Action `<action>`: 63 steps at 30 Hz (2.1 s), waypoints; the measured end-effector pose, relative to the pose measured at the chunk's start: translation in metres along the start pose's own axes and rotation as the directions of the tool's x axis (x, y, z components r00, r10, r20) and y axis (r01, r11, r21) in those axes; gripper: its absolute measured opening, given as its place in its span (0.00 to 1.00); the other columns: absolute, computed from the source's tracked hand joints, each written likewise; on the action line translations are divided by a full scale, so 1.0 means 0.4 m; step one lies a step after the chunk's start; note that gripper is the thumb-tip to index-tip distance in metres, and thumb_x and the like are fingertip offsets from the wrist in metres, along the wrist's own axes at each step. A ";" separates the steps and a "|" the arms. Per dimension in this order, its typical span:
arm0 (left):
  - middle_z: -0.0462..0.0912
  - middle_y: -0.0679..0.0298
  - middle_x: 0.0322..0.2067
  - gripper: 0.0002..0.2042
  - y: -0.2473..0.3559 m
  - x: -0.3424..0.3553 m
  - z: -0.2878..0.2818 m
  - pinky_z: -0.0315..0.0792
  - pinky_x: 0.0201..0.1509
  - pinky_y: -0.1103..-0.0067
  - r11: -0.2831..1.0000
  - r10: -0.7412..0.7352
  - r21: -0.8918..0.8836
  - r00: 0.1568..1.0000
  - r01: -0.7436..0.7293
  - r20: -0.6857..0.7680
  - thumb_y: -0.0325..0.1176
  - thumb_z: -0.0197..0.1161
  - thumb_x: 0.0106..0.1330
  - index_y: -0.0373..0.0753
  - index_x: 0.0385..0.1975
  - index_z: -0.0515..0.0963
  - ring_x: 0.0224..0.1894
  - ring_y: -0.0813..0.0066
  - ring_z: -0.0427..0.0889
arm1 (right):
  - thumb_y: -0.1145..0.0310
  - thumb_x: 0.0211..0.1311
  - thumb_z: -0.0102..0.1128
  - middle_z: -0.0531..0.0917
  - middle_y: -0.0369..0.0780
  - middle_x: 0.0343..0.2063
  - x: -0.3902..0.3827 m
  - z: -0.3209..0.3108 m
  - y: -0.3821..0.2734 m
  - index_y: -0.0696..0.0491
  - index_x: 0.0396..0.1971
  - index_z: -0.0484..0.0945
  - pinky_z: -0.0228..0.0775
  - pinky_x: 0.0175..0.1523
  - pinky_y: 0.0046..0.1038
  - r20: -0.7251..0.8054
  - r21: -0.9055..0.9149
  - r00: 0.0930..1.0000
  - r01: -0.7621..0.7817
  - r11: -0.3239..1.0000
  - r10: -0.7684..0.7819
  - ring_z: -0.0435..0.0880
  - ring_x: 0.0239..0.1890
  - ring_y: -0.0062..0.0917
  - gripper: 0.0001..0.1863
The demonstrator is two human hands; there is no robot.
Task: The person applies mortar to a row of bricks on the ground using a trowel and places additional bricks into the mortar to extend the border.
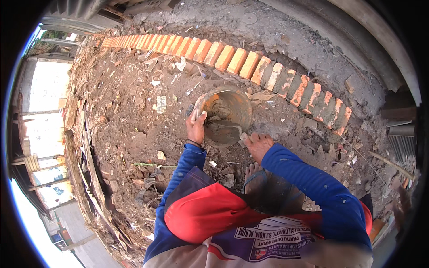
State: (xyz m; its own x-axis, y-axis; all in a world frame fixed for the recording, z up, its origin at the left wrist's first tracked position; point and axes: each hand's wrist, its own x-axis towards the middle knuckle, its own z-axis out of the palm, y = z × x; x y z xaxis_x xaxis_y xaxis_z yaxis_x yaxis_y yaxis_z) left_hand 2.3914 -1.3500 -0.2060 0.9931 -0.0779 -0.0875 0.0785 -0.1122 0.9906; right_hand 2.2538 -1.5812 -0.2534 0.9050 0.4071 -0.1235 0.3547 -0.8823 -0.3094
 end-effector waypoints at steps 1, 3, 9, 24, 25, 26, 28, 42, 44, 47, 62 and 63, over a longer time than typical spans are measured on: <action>0.78 0.61 0.55 0.21 0.000 0.007 -0.001 0.62 0.64 0.78 0.998 0.052 0.025 0.999 -0.052 0.006 0.30 0.58 0.67 0.27 0.58 0.72 0.57 0.74 0.73 | 0.66 0.60 0.51 0.77 0.45 0.43 0.004 -0.009 0.002 0.52 0.61 0.67 0.73 0.49 0.43 0.032 0.056 0.998 0.045 0.997 -0.047 0.82 0.44 0.42 0.27; 0.77 0.61 0.55 0.20 0.001 0.020 -0.004 0.62 0.64 0.78 0.999 0.027 0.022 0.999 -0.028 0.041 0.29 0.57 0.67 0.28 0.58 0.73 0.58 0.74 0.72 | 0.68 0.59 0.54 0.77 0.45 0.44 0.013 -0.033 0.004 0.50 0.60 0.68 0.72 0.50 0.43 0.213 0.029 0.974 0.071 0.997 -0.076 0.82 0.45 0.40 0.27; 0.80 0.65 0.52 0.19 -0.002 0.030 -0.015 0.63 0.63 0.78 0.995 0.069 0.067 0.997 -0.070 0.016 0.32 0.58 0.67 0.30 0.56 0.75 0.55 0.77 0.74 | 0.72 0.56 0.58 0.76 0.47 0.45 0.057 -0.104 0.043 0.47 0.59 0.67 0.73 0.49 0.45 0.133 0.154 0.978 -0.183 0.971 0.163 0.81 0.46 0.44 0.28; 0.74 0.56 0.60 0.22 -0.008 0.039 0.006 0.57 0.69 0.73 0.958 0.113 0.262 0.993 -0.119 0.036 0.34 0.58 0.66 0.33 0.59 0.72 0.64 0.67 0.68 | 0.55 0.69 0.46 0.82 0.51 0.43 0.233 -0.167 -0.049 0.51 0.47 0.76 0.72 0.53 0.45 0.318 0.432 0.948 -0.154 0.889 0.010 0.80 0.49 0.48 0.18; 0.74 0.56 0.59 0.22 -0.005 0.038 0.000 0.57 0.69 0.73 0.963 0.085 0.254 0.996 -0.089 0.025 0.34 0.58 0.67 0.33 0.59 0.72 0.64 0.67 0.68 | 0.55 0.69 0.46 0.82 0.51 0.43 0.243 -0.166 -0.049 0.51 0.47 0.76 0.72 0.53 0.45 0.269 0.428 0.963 -0.125 0.895 0.005 0.80 0.49 0.48 0.18; 0.74 0.55 0.60 0.22 -0.001 0.043 -0.015 0.56 0.70 0.72 0.995 -0.014 0.098 1.000 0.012 0.020 0.35 0.58 0.68 0.34 0.60 0.71 0.65 0.66 0.67 | 0.56 0.70 0.45 0.82 0.51 0.42 0.247 -0.169 -0.046 0.51 0.47 0.76 0.72 0.52 0.45 0.297 0.372 0.955 -0.114 0.921 -0.002 0.80 0.48 0.48 0.18; 0.74 0.55 0.59 0.22 0.001 0.044 -0.034 0.56 0.70 0.72 0.987 0.048 0.153 0.998 -0.055 0.046 0.35 0.57 0.68 0.33 0.60 0.71 0.65 0.65 0.67 | 0.57 0.70 0.43 0.82 0.50 0.42 0.248 -0.194 -0.025 0.51 0.46 0.76 0.73 0.52 0.45 0.329 0.324 0.944 -0.094 0.941 -0.019 0.81 0.47 0.47 0.17; 0.72 0.59 0.62 0.21 -0.004 0.054 -0.035 0.54 0.72 0.72 0.985 0.142 0.078 0.982 -0.153 0.128 0.31 0.56 0.67 0.37 0.60 0.72 0.67 0.64 0.65 | 0.46 0.67 0.48 0.81 0.54 0.44 0.262 -0.093 0.065 0.55 0.43 0.78 0.72 0.53 0.45 0.357 0.316 0.934 -0.124 0.941 0.003 0.80 0.49 0.49 0.25; 0.72 0.58 0.62 0.21 -0.010 0.048 -0.034 0.54 0.72 0.72 0.987 0.085 0.124 0.990 -0.099 0.110 0.31 0.56 0.66 0.37 0.60 0.72 0.67 0.64 0.65 | 0.47 0.67 0.49 0.82 0.54 0.43 0.260 -0.112 0.089 0.56 0.45 0.76 0.72 0.52 0.45 0.385 0.253 0.923 -0.102 0.962 -0.003 0.80 0.48 0.49 0.25; 0.73 0.56 0.62 0.22 -0.027 0.046 -0.012 0.54 0.71 0.72 0.936 0.130 0.316 0.987 -0.154 0.095 0.32 0.57 0.66 0.37 0.61 0.71 0.67 0.63 0.66 | 0.50 0.65 0.54 0.83 0.55 0.40 0.270 -0.131 0.077 0.59 0.51 0.70 0.74 0.50 0.45 0.178 0.296 0.981 -0.132 0.946 0.081 0.83 0.44 0.49 0.27; 0.71 0.55 0.62 0.24 -0.006 0.060 -0.011 0.56 0.71 0.71 0.966 0.050 0.247 0.991 -0.079 0.124 0.35 0.59 0.67 0.37 0.63 0.70 0.66 0.63 0.66 | 0.69 0.61 0.52 0.83 0.56 0.34 0.251 -0.112 0.014 0.60 0.52 0.65 0.72 0.53 0.47 0.360 0.041 0.933 0.013 0.999 -0.027 0.82 0.46 0.51 0.20; 0.71 0.55 0.62 0.24 -0.012 0.063 -0.015 0.56 0.71 0.71 0.965 0.059 0.249 0.991 -0.087 0.120 0.35 0.59 0.67 0.37 0.63 0.70 0.66 0.63 0.66 | 0.68 0.61 0.55 0.83 0.53 0.32 0.248 -0.113 0.015 0.59 0.49 0.67 0.74 0.49 0.45 0.327 0.054 0.943 0.053 0.997 -0.067 0.84 0.40 0.48 0.18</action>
State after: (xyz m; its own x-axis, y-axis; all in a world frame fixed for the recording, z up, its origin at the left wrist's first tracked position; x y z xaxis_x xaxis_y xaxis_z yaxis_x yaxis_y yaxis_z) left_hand 2.4165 -1.3455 -0.2121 0.9784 -0.2023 -0.0413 -0.0324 -0.3482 0.9368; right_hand 2.3565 -1.5569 -0.2251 0.7523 0.5205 -0.4038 0.3886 -0.8456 -0.3660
